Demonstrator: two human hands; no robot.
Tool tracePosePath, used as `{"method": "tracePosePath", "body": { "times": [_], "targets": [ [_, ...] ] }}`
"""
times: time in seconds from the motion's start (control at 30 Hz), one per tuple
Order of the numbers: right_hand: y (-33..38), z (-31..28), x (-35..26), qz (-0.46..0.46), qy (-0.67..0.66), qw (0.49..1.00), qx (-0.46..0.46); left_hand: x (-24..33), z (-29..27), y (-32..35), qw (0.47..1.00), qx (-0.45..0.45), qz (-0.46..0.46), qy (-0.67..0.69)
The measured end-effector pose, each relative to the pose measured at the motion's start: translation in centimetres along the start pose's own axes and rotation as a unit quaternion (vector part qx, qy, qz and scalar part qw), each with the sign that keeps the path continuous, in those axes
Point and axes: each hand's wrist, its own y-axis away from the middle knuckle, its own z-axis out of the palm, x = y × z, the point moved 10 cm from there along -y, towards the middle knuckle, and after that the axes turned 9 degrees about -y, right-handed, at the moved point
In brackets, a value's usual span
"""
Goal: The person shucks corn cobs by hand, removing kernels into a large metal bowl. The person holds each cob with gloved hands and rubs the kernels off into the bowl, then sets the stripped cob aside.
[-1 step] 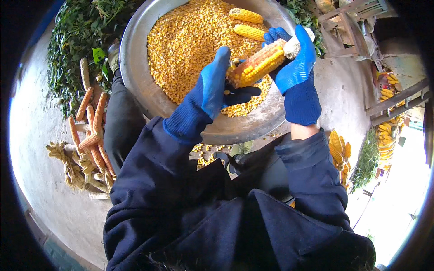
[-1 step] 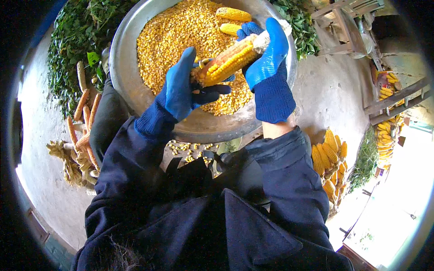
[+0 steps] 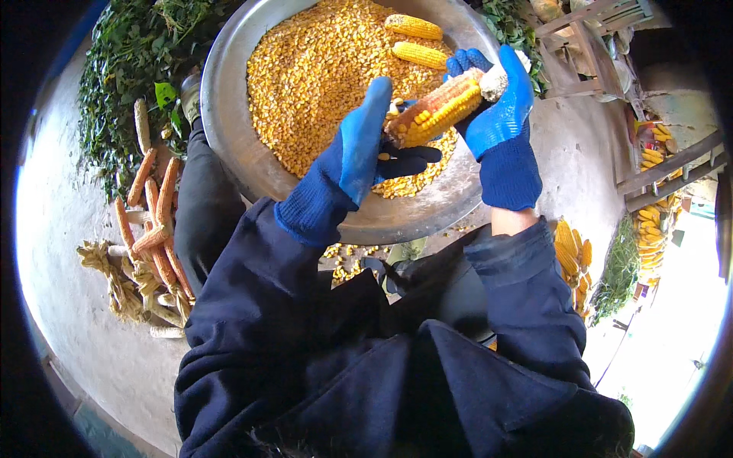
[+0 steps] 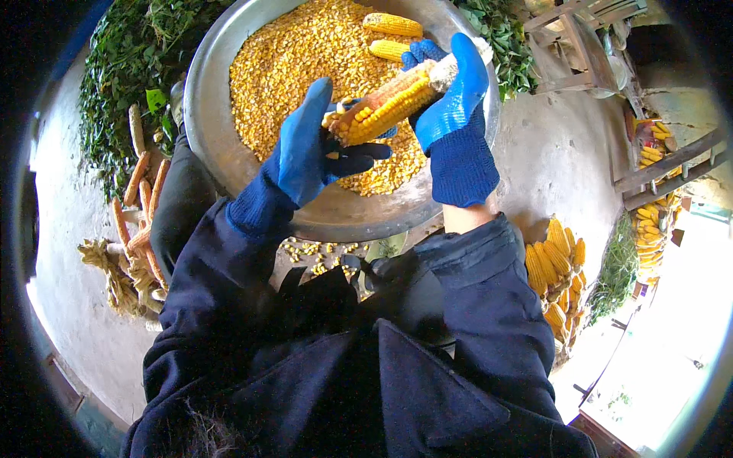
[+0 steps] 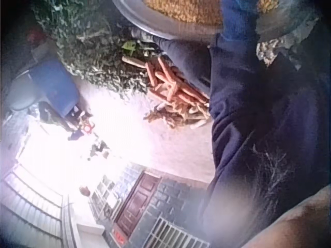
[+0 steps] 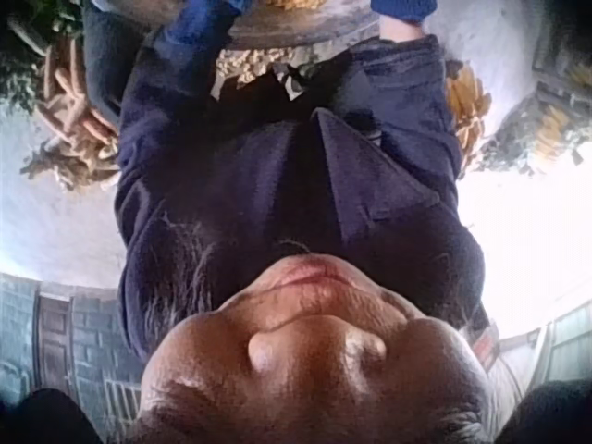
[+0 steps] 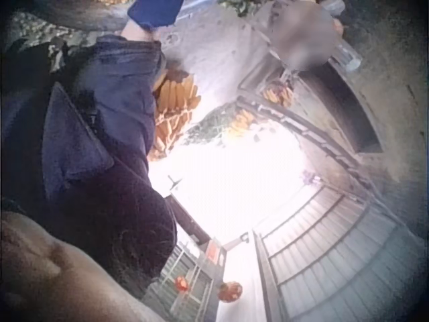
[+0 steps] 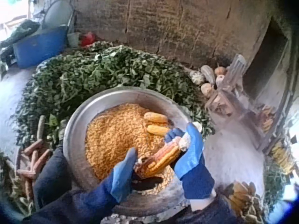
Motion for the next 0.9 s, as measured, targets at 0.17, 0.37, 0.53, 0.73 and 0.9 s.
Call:
{"method": "tracePosePath", "body": {
  "times": [0.17, 0.37, 0.53, 0.73, 0.9],
  "targets": [
    [0.1, 0.2, 0.3, 0.019, -0.004, 1.000, -0.004, 1.0, -0.1, 0.0, 0.939, 0.111, 0.109, -0.307],
    [4.6, 6.0, -1.1, -0.179, 0.158, 0.958, -0.160, 0.0, -2.5, 0.0, 0.952, 0.142, 0.003, -0.271],
    [0.6, 1.7, 0.3, -0.009, 0.017, 0.999, -0.031, -0.6, -1.5, -0.2, 0.987, 0.052, -0.037, -0.150],
    [-0.7, -1.2, -0.2, 0.020, -0.037, 0.999, 0.023, 1.3, 0.4, 0.6, 0.976, 0.064, 0.048, -0.203],
    [-0.2, -0.2, -0.3, -0.009, -0.001, 1.000, -0.011, 2.0, -0.3, 1.0, 0.918, 0.163, 0.126, -0.340]
  ]
}}
